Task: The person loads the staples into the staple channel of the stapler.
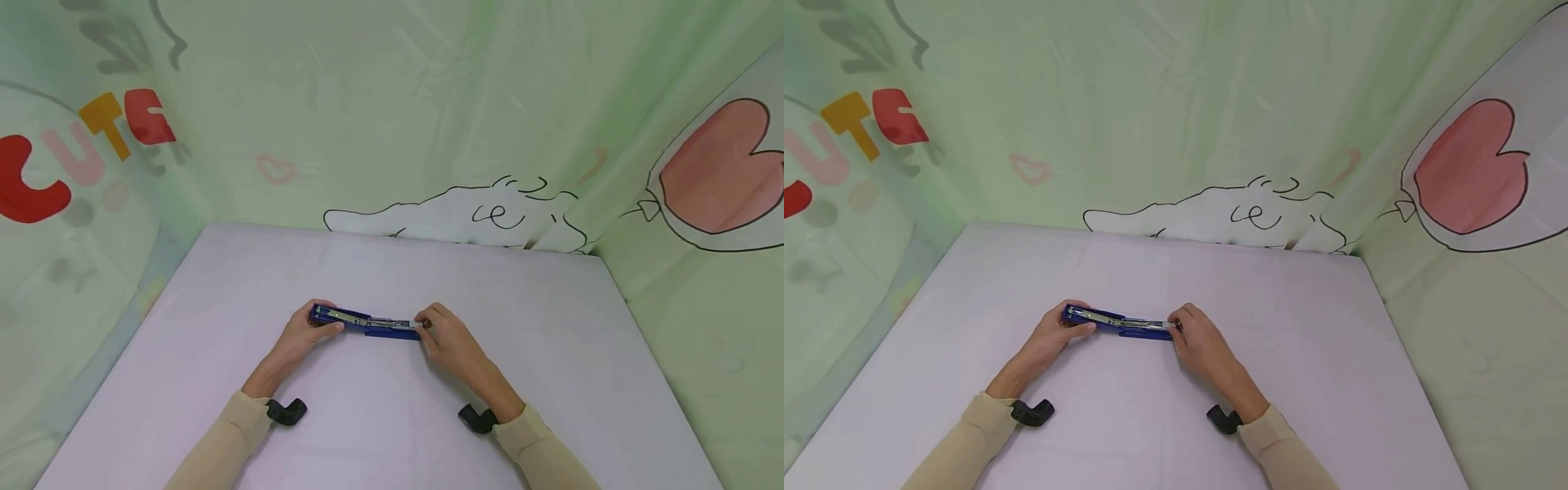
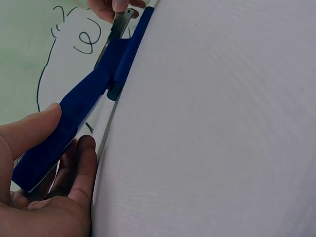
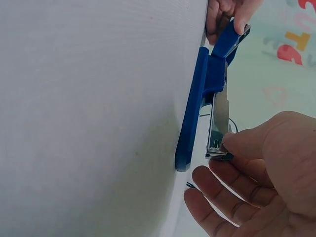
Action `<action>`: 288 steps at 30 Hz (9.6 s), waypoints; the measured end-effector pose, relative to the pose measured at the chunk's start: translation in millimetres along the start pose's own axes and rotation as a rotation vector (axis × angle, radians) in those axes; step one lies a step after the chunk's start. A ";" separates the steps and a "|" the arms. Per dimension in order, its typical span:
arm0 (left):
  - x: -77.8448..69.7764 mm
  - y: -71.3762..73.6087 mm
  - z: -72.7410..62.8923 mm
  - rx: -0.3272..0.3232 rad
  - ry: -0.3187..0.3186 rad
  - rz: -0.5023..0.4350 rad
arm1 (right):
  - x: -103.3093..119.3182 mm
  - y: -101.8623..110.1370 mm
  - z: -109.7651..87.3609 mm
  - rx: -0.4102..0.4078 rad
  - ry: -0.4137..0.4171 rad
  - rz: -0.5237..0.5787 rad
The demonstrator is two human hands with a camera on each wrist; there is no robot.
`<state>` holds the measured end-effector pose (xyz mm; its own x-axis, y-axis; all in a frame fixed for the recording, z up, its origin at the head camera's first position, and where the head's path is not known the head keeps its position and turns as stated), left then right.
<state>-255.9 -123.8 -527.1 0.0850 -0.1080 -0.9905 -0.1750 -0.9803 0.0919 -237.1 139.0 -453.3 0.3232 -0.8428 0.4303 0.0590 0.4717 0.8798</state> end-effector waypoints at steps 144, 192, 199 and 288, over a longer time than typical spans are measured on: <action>-33.0 -8.8 2.3 0.045 -0.208 0.013 | -36.8 -13.6 -5.0 0.149 -0.254 0.311; -60.3 -43.6 5.5 0.037 -0.324 0.162 | -38.1 -14.4 -6.7 0.150 -0.260 0.324; -60.0 -44.6 6.7 0.035 -0.311 0.184 | -37.9 -15.2 -5.4 0.146 -0.253 0.323; -86.2 -108.3 9.2 0.078 -0.417 0.911 | -42.1 -18.7 -7.1 0.133 -0.286 0.328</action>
<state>-253.3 -6.8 -452.7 -0.4614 -0.7303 -0.5038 -0.0673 -0.5374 0.8407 -245.1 167.5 -489.3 0.0301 -0.7008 0.7128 -0.1307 0.7042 0.6979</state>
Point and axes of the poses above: each hand's wrist, its own z-axis towards the middle knuckle, its own y-axis out of the back of the hand, x = y × z, the point moved 9 cm from there along z, towards the middle knuckle, and after that the axes turned 7 degrees about -y, right-handed, at the moved point
